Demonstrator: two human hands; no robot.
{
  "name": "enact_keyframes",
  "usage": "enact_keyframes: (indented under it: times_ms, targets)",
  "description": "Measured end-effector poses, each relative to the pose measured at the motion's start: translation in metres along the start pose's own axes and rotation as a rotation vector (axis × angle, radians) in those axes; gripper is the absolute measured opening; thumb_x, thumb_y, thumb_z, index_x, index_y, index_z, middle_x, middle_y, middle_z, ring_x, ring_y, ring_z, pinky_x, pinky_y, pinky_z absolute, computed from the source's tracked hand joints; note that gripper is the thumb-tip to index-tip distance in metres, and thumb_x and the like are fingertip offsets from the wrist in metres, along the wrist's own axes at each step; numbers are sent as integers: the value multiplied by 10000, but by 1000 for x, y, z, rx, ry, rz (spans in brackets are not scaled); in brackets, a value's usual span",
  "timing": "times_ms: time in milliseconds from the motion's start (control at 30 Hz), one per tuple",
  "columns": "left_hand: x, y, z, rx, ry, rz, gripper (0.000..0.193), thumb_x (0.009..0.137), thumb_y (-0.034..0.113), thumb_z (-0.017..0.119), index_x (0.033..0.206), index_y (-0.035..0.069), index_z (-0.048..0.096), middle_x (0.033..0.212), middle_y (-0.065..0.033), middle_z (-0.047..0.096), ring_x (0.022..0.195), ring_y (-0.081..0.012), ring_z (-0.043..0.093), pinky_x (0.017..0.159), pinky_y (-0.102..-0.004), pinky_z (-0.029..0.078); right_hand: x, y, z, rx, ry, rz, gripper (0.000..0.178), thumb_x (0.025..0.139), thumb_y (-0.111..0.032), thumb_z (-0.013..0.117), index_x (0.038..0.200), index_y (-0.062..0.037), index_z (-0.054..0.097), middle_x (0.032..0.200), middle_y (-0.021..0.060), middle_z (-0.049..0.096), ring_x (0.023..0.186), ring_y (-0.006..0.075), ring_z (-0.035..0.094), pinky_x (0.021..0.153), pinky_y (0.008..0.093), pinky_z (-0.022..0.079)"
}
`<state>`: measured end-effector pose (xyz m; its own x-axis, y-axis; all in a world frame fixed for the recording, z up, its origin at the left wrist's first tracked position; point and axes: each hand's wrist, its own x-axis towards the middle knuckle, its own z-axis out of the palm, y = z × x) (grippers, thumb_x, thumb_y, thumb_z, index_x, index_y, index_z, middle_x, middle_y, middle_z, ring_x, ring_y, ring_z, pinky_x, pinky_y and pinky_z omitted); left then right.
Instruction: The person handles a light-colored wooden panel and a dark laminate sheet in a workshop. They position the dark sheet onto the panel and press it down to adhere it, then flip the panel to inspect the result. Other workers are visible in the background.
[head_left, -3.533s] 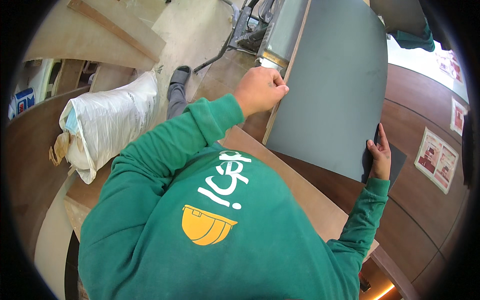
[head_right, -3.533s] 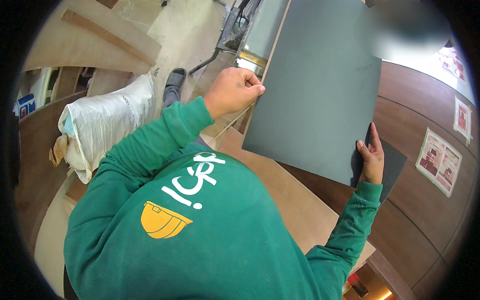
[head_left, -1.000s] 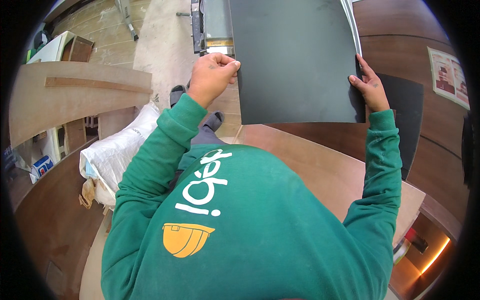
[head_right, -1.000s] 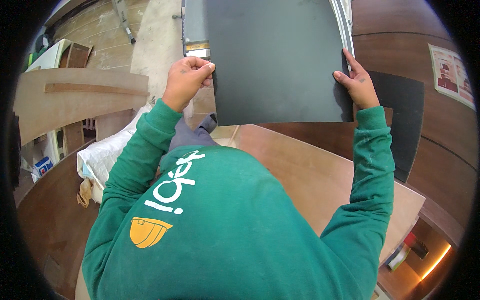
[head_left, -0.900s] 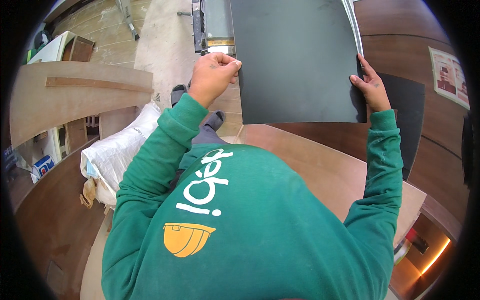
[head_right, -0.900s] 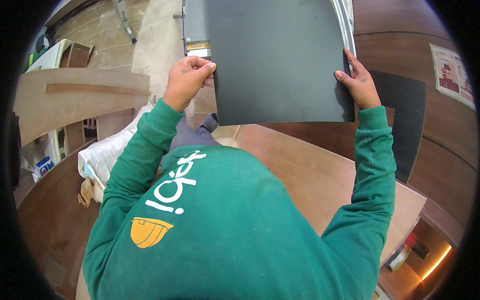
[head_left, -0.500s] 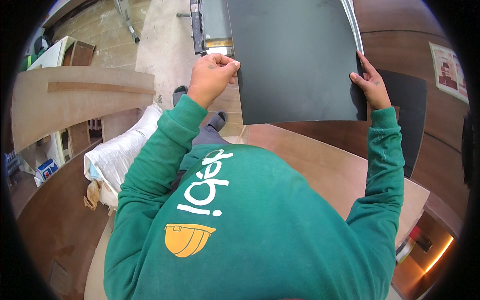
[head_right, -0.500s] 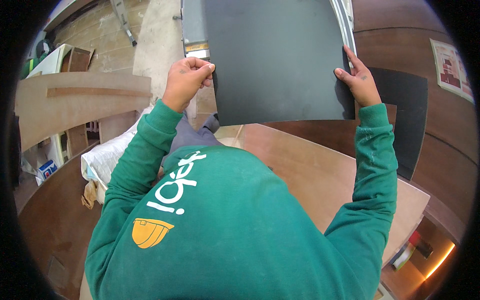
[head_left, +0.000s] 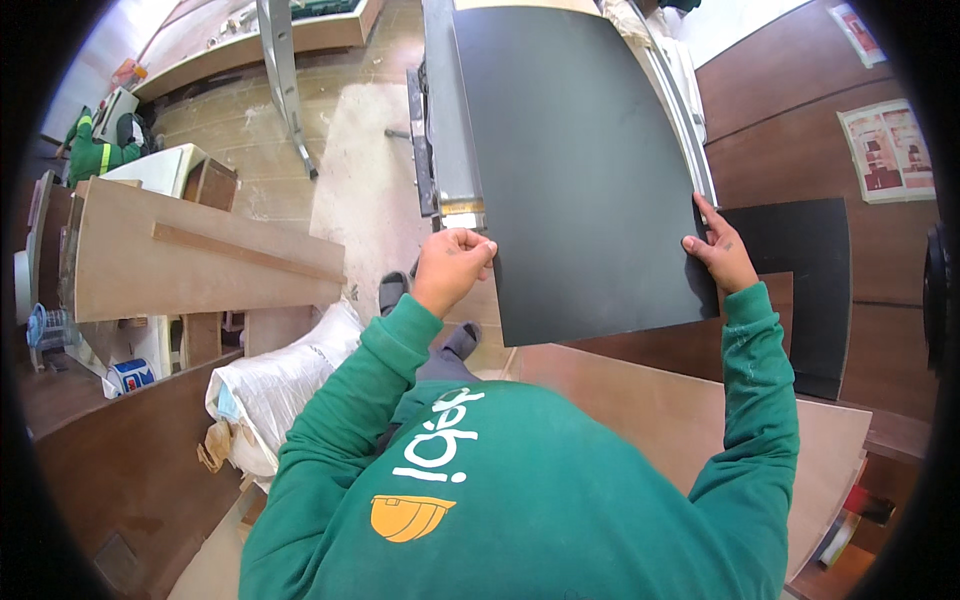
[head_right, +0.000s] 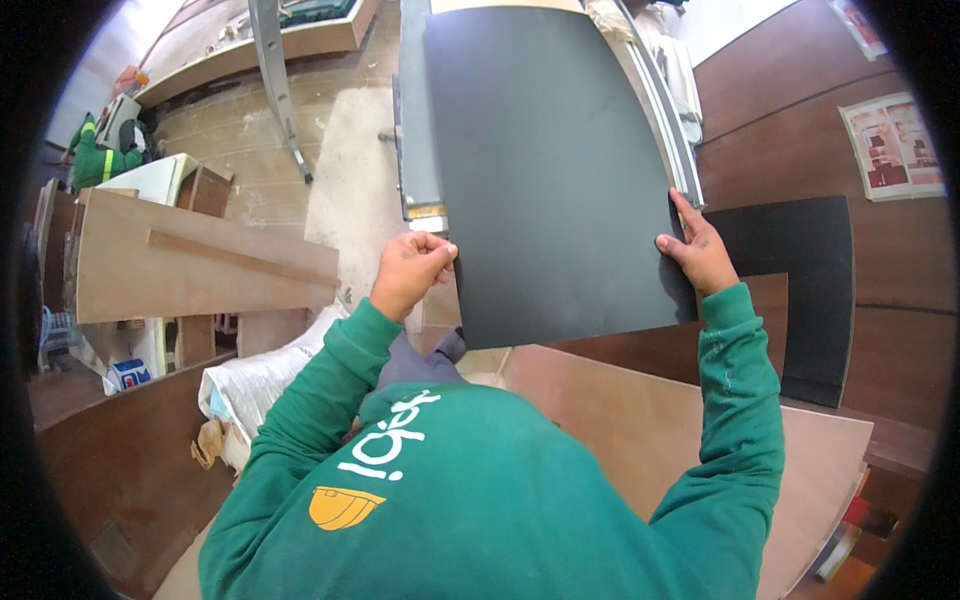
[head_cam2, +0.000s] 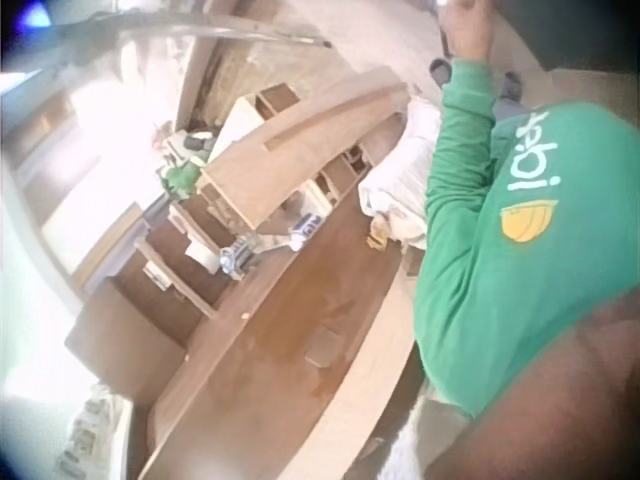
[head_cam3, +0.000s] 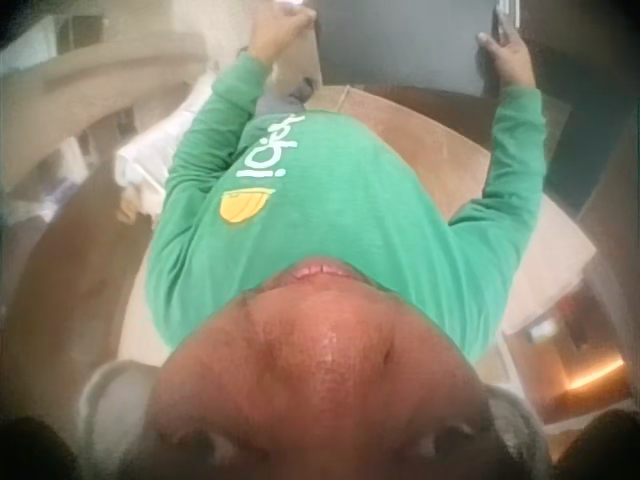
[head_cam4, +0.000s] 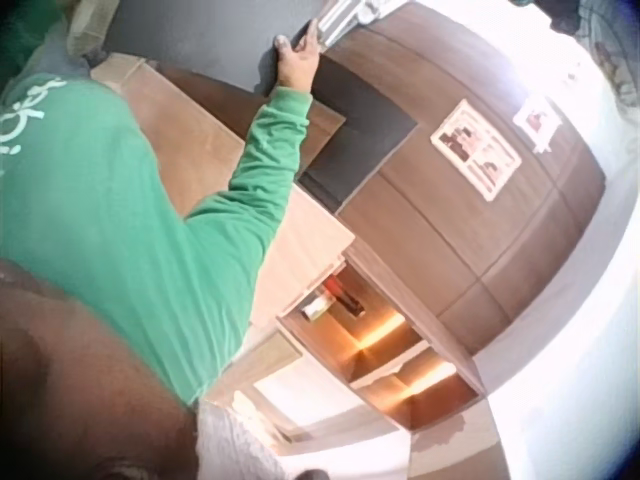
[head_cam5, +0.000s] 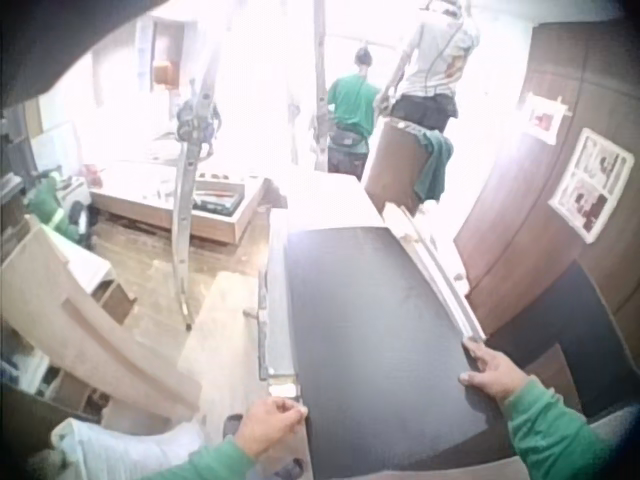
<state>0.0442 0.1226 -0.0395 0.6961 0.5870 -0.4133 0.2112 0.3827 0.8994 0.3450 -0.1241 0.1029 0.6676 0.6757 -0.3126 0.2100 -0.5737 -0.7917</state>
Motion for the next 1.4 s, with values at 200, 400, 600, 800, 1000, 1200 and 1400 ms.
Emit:
enact_keyframes:
  times_ms: [200, 400, 600, 800, 1000, 1200, 1400]
  targets:
    - [39, 41, -27, 575, 195, 306, 251, 882, 242, 672, 863, -7, 699, 776, -144, 699, 652, -221, 658, 649, -339, 529, -1, -2, 1, 103, -11, 35, 793, 834, 90, 627, 1552, -72, 333, 1471, 104, 466, 1239, 152, 506, 1057, 266, 378]
    - [186, 159, -71, 825, 308, 738, 261, 901, 306, 640, 966, 73, 737, 934, -165, 726, 890, -333, 700, 807, -407, 541, 2, -4, 1, 31, -13, 33, 815, 831, 81, 640, 1561, -98, 326, 1496, 117, 446, 1262, 166, 491, 1075, 275, 362]
    - [337, 237, -82, 1138, 219, 607, 304, 915, 306, 598, 1077, 92, 741, 1095, -158, 717, 1046, -329, 671, 955, -408, 509, -2, -15, 1, 27, 8, 62, 842, 817, 88, 653, 1565, -98, 313, 1547, 130, 392, 1359, 177, 417, 1119, 268, 302]
    - [427, 250, -69, 1329, -35, 559, 321, 886, 299, 604, 1109, 116, 745, 1131, -130, 717, 1075, -303, 667, 970, -395, 508, -3, -34, 4, 105, 37, 150, 843, 815, 99, 633, 1567, -93, 306, 1538, 106, 397, 1333, 163, 438, 1107, 254, 309]
    - [455, 259, -58, 1491, -250, 592, 290, 846, 294, 665, 1039, 107, 774, 1046, -110, 743, 1009, -285, 686, 942, -378, 518, 2, -25, 2, 150, 22, 145, 847, 812, 106, 619, 1570, -94, 299, 1547, 95, 387, 1331, 156, 437, 1102, 252, 315]
    - [462, 268, -41, 1786, -426, 739, 267, 833, 267, 696, 1056, 143, 774, 1049, -84, 745, 989, -281, 689, 904, -363, 533, -3, -37, 6, 128, 59, 248, 853, 804, 114, 618, 1569, -96, 303, 1575, 106, 351, 1371, 167, 408, 1120, 261, 302]
    - [511, 258, -71, 2044, -415, 894, 259, 869, 314, 678, 1046, 145, 763, 967, -74, 742, 894, -230, 705, 797, -343, 559, 13, -27, 5, 126, 8, 171, 867, 791, 120, 625, 1567, -105, 311, 1576, 109, 353, 1388, 180, 394, 1141, 269, 275]
